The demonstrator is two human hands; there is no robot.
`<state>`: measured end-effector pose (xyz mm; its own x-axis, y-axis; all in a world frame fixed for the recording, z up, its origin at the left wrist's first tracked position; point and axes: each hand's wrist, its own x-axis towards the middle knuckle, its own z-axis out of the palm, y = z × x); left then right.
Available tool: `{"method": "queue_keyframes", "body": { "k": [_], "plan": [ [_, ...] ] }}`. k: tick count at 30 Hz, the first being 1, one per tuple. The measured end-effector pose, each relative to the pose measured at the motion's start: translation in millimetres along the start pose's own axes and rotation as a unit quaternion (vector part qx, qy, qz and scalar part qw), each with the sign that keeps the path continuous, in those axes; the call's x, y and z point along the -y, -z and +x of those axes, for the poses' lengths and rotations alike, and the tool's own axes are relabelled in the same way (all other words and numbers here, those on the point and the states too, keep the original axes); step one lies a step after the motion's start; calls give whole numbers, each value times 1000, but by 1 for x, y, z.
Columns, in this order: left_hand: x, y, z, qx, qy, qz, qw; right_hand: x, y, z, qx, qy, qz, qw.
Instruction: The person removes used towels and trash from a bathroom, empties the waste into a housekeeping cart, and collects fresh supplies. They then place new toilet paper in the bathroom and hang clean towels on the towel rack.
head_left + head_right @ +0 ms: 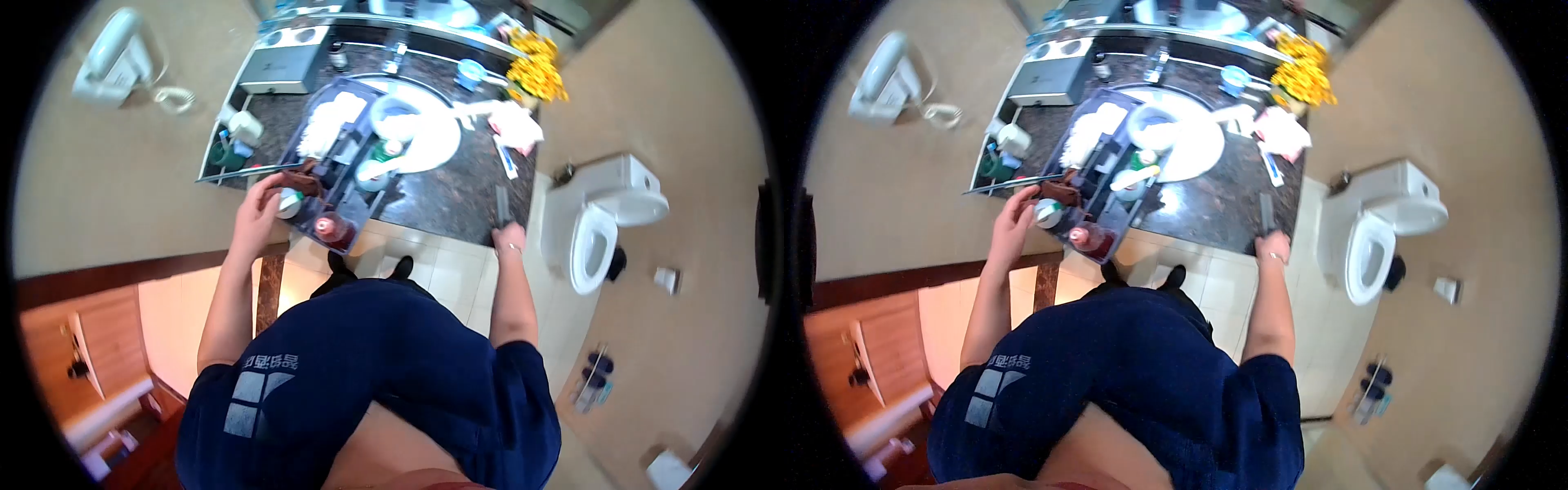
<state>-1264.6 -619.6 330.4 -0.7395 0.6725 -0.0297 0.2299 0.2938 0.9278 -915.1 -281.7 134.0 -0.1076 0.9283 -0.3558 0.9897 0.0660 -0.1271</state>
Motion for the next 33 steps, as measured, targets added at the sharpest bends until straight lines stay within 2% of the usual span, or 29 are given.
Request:
{"method": "queue_keyframes", "body": {
  "k": [2,4,6,8,9,10,11,12,13,16,18,19,20,21,22,23,25,27,28,30,32,33],
  "plan": [
    [13,11,-1,13,9,23,1000,-8,-11,0,-23,38,-28,999],
    [22,12,0,-8,10,-10,1000,-16,-17,-8,-55,89,-1,995],
    [25,21,0,-8,-21,32,999,-14,-19,-25,-69,113,25,991],
    [34,34,5,-7,-39,6,999,2,-15,-48,-81,112,190,972],
    [32,42,8,-13,-45,-7,999,15,-11,-62,-83,116,186,972],
    [36,51,12,-17,-45,-12,999,32,-5,-78,-83,148,382,908],
    [41,60,16,-11,-66,-3,998,52,3,-93,-78,173,562,805],
    [46,70,20,-5,-87,5,996,82,22,-108,-71,233,570,785],
    [50,78,25,4,-83,-6,997,116,43,-127,-62,250,549,795],
    [67,103,40,45,-149,-21,988,231,89,-152,1,295,457,839],
    [78,118,46,80,-171,-13,982,314,90,-142,60,330,431,838],
    [83,126,47,94,-182,6,979,362,89,-135,87,333,401,849],
    [89,133,50,118,-200,23,973,401,72,-113,139,378,429,808],
    [91,143,51,143,-210,40,966,443,51,-88,136,399,390,819],
    [90,152,49,151,-184,42,970,489,34,-78,143,379,397,824],
    [90,160,49,167,-162,43,972,529,21,-55,111,406,258,870],
    [100,176,50,176,-147,43,972,595,-11,-26,116,398,280,866],
    [116,185,46,151,-80,34,985,642,-10,-31,121,342,301,882],
    [124,189,47,165,-88,32,982,658,-12,-26,131,323,320,881],
    [132,195,43,101,-28,46,993,677,-19,-22,46,334,304,891],
    [133,197,50,106,-15,35,994,679,-20,-22,-6,320,344,883],
    [132,195,55,106,-26,40,993,668,-8,-29,-20,363,332,871]
  ]
}}
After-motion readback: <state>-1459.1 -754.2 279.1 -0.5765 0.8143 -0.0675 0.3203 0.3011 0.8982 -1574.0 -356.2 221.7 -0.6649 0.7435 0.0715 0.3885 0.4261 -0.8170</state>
